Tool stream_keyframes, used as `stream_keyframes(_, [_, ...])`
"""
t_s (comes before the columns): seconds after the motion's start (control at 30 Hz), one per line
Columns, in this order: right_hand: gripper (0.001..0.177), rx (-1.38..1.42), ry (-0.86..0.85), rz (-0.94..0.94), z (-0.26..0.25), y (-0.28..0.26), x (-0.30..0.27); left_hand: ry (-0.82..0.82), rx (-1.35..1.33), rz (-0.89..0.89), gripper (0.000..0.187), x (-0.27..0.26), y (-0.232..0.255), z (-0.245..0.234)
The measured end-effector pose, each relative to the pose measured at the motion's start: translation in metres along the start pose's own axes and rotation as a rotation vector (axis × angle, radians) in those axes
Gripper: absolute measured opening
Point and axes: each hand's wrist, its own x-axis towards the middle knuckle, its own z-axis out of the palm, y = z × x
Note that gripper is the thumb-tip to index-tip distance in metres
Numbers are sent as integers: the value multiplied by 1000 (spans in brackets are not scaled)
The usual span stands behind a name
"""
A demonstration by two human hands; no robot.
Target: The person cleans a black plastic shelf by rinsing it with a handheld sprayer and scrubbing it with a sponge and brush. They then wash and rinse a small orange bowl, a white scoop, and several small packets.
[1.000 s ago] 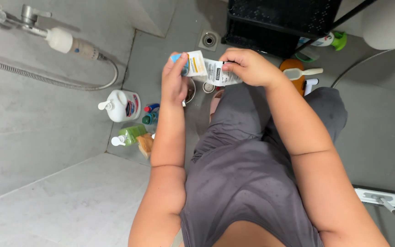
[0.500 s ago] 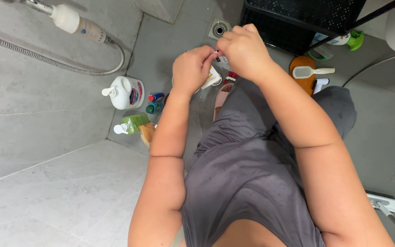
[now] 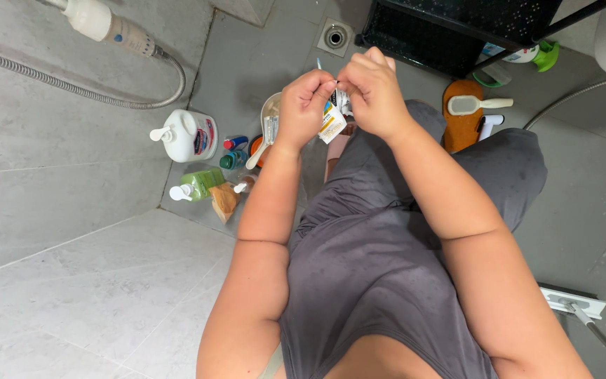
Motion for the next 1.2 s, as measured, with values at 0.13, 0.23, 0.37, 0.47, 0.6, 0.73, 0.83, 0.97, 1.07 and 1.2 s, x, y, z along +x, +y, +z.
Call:
stream_keyframes(0.13, [11, 9, 103, -28, 7, -6, -8, -16, -458, -178, 11, -8, -23, 7])
stream_keyframes(0.23, [9, -32, 169, -37, 7, -7, -12, 55, -599, -217, 8, -8, -39, 10])
stream_keyframes(0.37, [7, -106, 270, 44, -7, 14, -18, 296, -500, -119, 11, 4, -51, -18])
stream_keyframes(0.47, [5, 296, 379, 239, -5, 34, -25, 418, -572, -178, 17, 7, -49, -27])
stream_keyframes(0.6, [8, 772, 569, 299, 30, 48, -27, 345, -681, -242, 30, 1, -52, 5])
stream_keyframes(0.73, [7, 643, 475, 249, 55, 29, -31, 104, -1106, -600, 39, -1, -54, 31])
stream_keyframes(0.83, [33, 727, 160, 127, 45, 15, -45, 191, -1241, -709, 39, 4, -51, 32])
stream_keyframes(0.97, [41, 790, 113, 373, 49, 37, -54, 147, -970, -529, 32, 3, -46, 32])
stream_keyframes(1.07, [38, 954, 156, 416, 58, 53, -61, 143, -523, -314, 28, 3, -42, 48])
stream_keyframes(1.2, [46, 527, 188, 354, 55, 61, -72, 175, -203, -84, 24, 4, -36, 54])
